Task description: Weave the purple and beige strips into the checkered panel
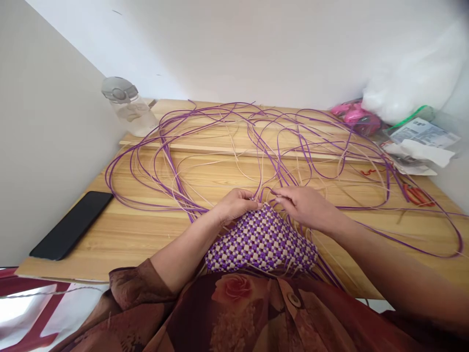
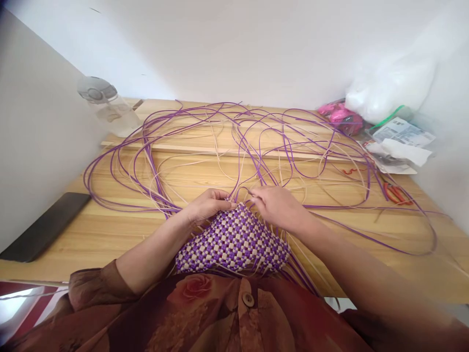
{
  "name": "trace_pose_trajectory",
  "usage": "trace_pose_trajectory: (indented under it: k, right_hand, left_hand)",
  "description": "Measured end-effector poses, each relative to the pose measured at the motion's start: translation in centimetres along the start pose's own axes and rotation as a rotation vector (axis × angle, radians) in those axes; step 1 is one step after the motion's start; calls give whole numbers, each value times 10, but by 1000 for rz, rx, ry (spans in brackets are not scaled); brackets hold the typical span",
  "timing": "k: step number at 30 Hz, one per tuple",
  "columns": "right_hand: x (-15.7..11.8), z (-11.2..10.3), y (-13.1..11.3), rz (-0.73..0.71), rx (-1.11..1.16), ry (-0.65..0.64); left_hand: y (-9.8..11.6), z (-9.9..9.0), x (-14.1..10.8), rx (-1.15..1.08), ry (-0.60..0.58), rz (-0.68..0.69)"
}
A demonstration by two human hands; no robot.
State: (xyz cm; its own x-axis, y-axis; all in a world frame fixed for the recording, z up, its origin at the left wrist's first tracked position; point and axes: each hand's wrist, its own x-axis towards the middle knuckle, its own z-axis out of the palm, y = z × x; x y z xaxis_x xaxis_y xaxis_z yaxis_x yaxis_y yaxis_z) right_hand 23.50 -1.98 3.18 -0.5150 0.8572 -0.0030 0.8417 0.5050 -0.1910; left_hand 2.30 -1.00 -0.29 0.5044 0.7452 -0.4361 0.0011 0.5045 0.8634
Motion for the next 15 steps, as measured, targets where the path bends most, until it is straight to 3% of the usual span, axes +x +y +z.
trace_pose_trajectory:
  k: [6, 12, 15]
  right_hand:
    - [5, -5, 1, 166, -209, 11]
    - [4, -5, -15, 249, 542, -167]
    - [0, 1, -29, 249, 570, -152]
  left_hand:
    - [1, 2, -2, -19, 47, -18]
    - [1, 2, -3, -22, 19, 26]
    - [0, 2, -3, -68, 14, 16]
